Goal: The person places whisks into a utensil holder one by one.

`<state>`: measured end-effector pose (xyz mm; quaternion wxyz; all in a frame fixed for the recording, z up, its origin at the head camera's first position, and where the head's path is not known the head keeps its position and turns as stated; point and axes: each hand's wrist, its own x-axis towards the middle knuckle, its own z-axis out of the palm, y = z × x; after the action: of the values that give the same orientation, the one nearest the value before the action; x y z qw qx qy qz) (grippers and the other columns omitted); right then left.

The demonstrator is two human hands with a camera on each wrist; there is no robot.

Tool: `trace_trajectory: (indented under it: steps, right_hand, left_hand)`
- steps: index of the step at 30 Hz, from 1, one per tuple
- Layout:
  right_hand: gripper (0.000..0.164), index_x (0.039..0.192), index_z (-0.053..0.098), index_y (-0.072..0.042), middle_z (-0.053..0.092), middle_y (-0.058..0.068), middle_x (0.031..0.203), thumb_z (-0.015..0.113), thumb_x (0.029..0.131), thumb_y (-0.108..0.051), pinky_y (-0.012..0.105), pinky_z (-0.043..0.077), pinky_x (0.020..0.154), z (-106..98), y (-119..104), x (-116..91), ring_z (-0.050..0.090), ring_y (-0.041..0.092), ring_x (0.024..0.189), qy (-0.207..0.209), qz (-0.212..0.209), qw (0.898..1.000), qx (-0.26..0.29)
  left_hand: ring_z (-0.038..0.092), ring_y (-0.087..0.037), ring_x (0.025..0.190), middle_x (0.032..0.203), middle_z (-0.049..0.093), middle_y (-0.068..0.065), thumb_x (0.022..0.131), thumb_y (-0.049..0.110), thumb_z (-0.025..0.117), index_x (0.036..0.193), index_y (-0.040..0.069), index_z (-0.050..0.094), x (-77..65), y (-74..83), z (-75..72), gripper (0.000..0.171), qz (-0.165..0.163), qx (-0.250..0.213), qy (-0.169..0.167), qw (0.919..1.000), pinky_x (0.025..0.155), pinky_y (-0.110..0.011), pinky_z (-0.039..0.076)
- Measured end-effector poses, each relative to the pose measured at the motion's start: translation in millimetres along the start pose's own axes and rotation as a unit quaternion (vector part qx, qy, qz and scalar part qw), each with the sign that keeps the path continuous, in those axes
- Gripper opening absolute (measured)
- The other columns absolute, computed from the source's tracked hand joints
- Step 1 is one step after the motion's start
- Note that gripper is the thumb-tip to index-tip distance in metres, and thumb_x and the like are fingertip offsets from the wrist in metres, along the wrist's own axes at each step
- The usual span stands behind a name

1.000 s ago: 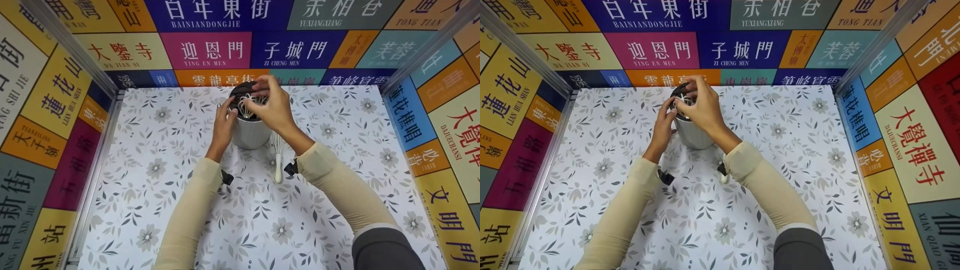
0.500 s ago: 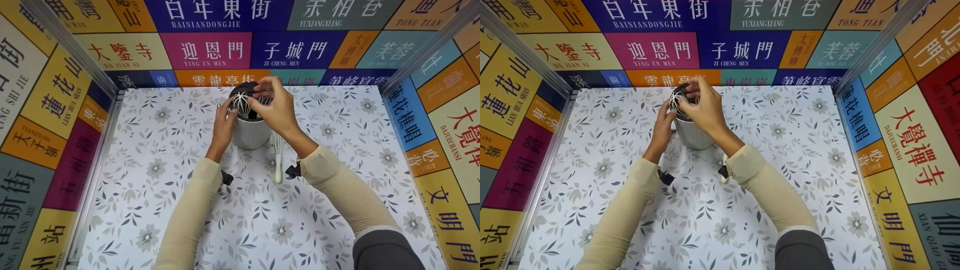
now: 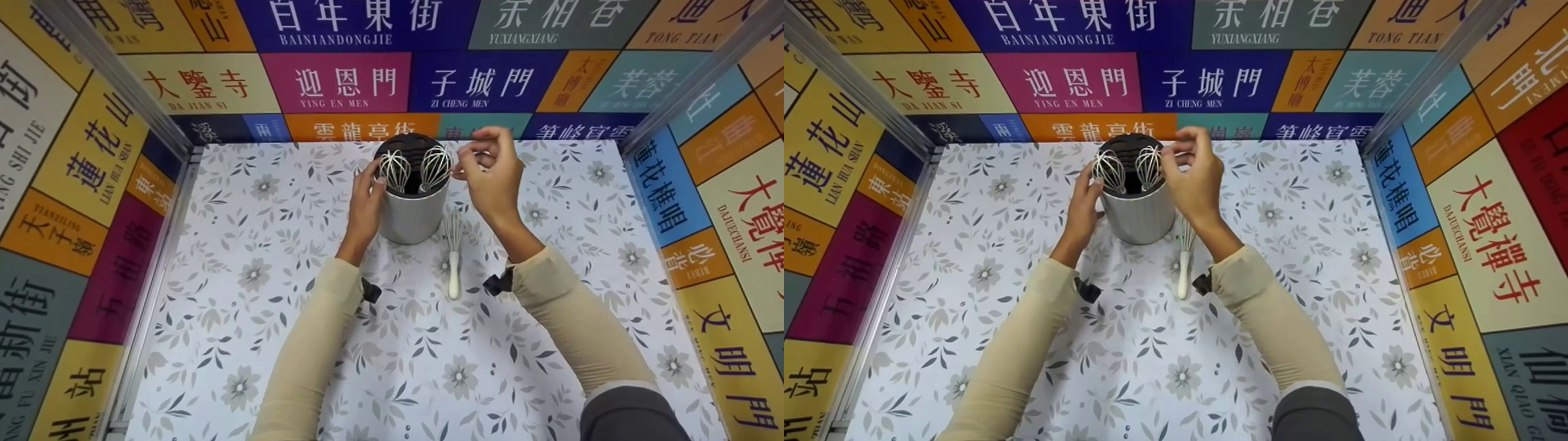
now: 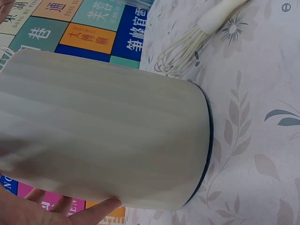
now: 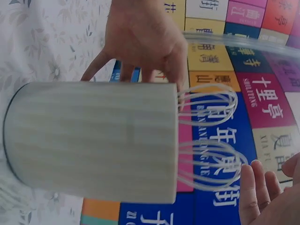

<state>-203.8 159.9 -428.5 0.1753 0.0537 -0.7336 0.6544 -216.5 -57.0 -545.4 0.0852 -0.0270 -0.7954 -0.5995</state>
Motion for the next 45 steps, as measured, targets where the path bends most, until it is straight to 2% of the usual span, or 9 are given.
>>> trace_trajectory:
  steps: [5, 9, 14, 20, 25, 33, 35, 41, 45]
  right_hand:
    - [0.028, 0.121, 0.053, -0.01, 0.07, 0.013, 0.098, 0.063, 0.095, -0.011, 0.037, 0.061, 0.065, -15, 29, 1, 0.071, 0.035, 0.074, 0.014, 0.037, 0.998, -0.049]
    - [0.032, 0.123, 0.05, -0.015, 0.07, 0.007, 0.102, 0.065, 0.095, -0.019, 0.031, 0.06, 0.064, -27, 52, -4, 0.073, 0.027, 0.077, -0.001, 0.073, 0.992, -0.099]
    - [0.038, 0.124, 0.051, -0.013, 0.069, 0.006, 0.106, 0.068, 0.093, -0.023, 0.028, 0.059, 0.062, -39, 83, -15, 0.072, 0.017, 0.079, -0.038, 0.092, 0.98, -0.173]
    - [0.042, 0.125, 0.052, -0.009, 0.069, 0.01, 0.11, 0.072, 0.09, -0.023, 0.025, 0.056, 0.058, -47, 116, -27, 0.072, 0.024, 0.084, -0.068, 0.123, 0.963, -0.229]
    - [0.046, 0.126, 0.052, -0.005, 0.069, 0.018, 0.115, 0.075, 0.089, -0.021, 0.023, 0.053, 0.057, -49, 137, -36, 0.072, 0.03, 0.085, -0.082, 0.144, 0.956, -0.241]
    - [0.056, 0.127, 0.051, -0.004, 0.065, 0.018, 0.116, 0.081, 0.085, -0.026, 0.028, 0.055, 0.057, -46, 156, -51, 0.07, 0.023, 0.072, -0.118, 0.188, 0.94, -0.258]
    - [0.06, 0.129, 0.048, -0.003, 0.063, 0.019, 0.118, 0.082, 0.085, -0.026, 0.032, 0.058, 0.058, -46, 161, -55, 0.069, 0.027, 0.074, -0.129, 0.209, 0.937, -0.25]
    - [0.068, 0.133, 0.042, -0.001, 0.058, 0.021, 0.125, 0.083, 0.085, -0.026, 0.042, 0.061, 0.065, -44, 173, -70, 0.067, 0.032, 0.093, -0.167, 0.278, 0.92, -0.22]
    - [0.071, 0.136, 0.041, -0.001, 0.06, 0.022, 0.123, 0.083, 0.085, -0.026, 0.043, 0.062, 0.067, -43, 174, -77, 0.072, 0.031, 0.085, -0.177, 0.298, 0.914, -0.209]
  left_hand:
    - [0.045, -0.02, 0.133, 0.152, 0.045, -0.007, 0.107, 0.036, 0.044, 0.153, 0.022, 0.047, -0.6, -1.2, -0.7, 0.048, -0.01, 0.001, -0.003, 1.0, 0.116, -0.043, 0.034]
    - [0.045, -0.021, 0.135, 0.152, 0.045, -0.007, 0.107, 0.035, 0.044, 0.153, 0.022, 0.047, -0.4, -1.4, -1.0, 0.048, -0.011, 0.003, -0.003, 0.9999, 0.116, -0.043, 0.034]
    - [0.047, -0.022, 0.127, 0.146, 0.047, -0.01, 0.107, 0.035, 0.045, 0.153, 0.021, 0.047, 0.7, -1.3, -0.9, 0.049, -0.009, 0.001, -0.003, 1.0, 0.112, -0.043, 0.036]
    - [0.047, -0.022, 0.113, 0.135, 0.049, -0.011, 0.106, 0.036, 0.046, 0.153, 0.02, 0.047, 0.4, 0.1, -1.0, 0.05, -0.013, -0.002, -0.003, 0.9999, 0.103, -0.044, 0.038]
    - [0.047, -0.02, 0.111, 0.132, 0.049, -0.009, 0.105, 0.038, 0.045, 0.153, 0.022, 0.047, 0.0, 0.5, -0.5, 0.051, -0.016, 0.0, -0.004, 0.9999, 0.101, -0.043, 0.039]
    - [0.048, -0.02, 0.112, 0.135, 0.048, -0.008, 0.105, 0.038, 0.045, 0.154, 0.022, 0.046, -0.8, -0.1, -1.0, 0.052, -0.017, -0.002, -0.004, 0.9998, 0.102, -0.043, 0.04]
    - [0.047, -0.02, 0.113, 0.137, 0.048, -0.008, 0.105, 0.038, 0.045, 0.154, 0.022, 0.046, -0.8, -0.2, -1.0, 0.051, -0.018, 0.0, -0.004, 0.9998, 0.103, -0.044, 0.039]
    - [0.047, -0.022, 0.122, 0.146, 0.047, -0.009, 0.106, 0.038, 0.045, 0.154, 0.022, 0.046, 0.4, 0.0, -1.1, 0.051, -0.018, 0.002, -0.005, 0.9998, 0.109, -0.045, 0.038]
    - [0.046, -0.022, 0.132, 0.152, 0.044, -0.009, 0.106, 0.035, 0.046, 0.154, 0.021, 0.046, 0.6, -0.6, -1.6, 0.05, -0.014, 0.004, -0.004, 0.9999, 0.114, -0.044, 0.035]
